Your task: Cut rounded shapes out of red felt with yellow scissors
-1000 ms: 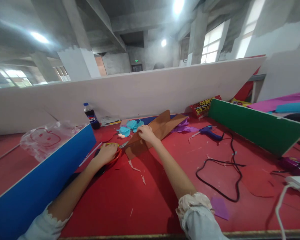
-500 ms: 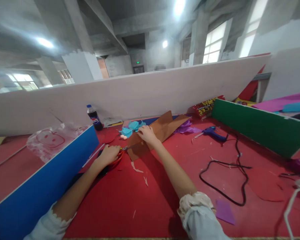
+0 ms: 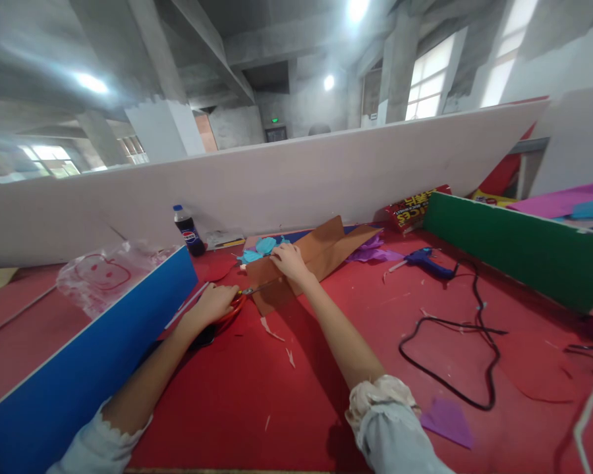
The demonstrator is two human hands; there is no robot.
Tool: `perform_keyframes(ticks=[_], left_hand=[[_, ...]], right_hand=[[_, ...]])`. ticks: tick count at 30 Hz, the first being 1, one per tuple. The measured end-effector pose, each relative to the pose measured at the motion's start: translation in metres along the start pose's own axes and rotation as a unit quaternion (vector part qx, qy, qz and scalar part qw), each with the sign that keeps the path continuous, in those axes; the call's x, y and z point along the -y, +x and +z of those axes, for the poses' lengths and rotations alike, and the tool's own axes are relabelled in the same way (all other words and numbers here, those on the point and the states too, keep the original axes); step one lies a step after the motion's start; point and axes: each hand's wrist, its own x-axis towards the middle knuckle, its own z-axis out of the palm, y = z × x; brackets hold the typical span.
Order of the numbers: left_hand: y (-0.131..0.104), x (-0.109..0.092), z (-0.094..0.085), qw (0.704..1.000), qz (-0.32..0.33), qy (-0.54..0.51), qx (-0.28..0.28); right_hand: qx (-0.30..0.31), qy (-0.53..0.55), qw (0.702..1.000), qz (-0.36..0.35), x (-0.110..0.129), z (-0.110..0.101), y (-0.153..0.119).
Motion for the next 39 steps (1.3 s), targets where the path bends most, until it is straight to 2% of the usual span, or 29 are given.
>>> perform_keyframes(ticks=[12,22,34,39], left_hand=[[0.001,0.003,0.003,1.0,0.015,-0.012,0.001],[0.013,-0.008,0.018,0.999,-0.003,0.0,-0.049],[0.014,-0.01,0.021,0.999,-0.001,-0.003,-0.048],[0.014,-0.009,0.02,1.0,-0.013,-0.002,-0.026]], right_hand=[[-0.003,0.002,1.0,0.005,-0.006,-0.002,0.0],[-0.006,-0.002,1.0,-0.003,-0.004,-0.004,0.0],[0.004,0.001,1.0,0.002,-0.004,-0.005,-0.001],[0.016,-0.006,1.0,0.011,-0.008,-0.004,-0.001]])
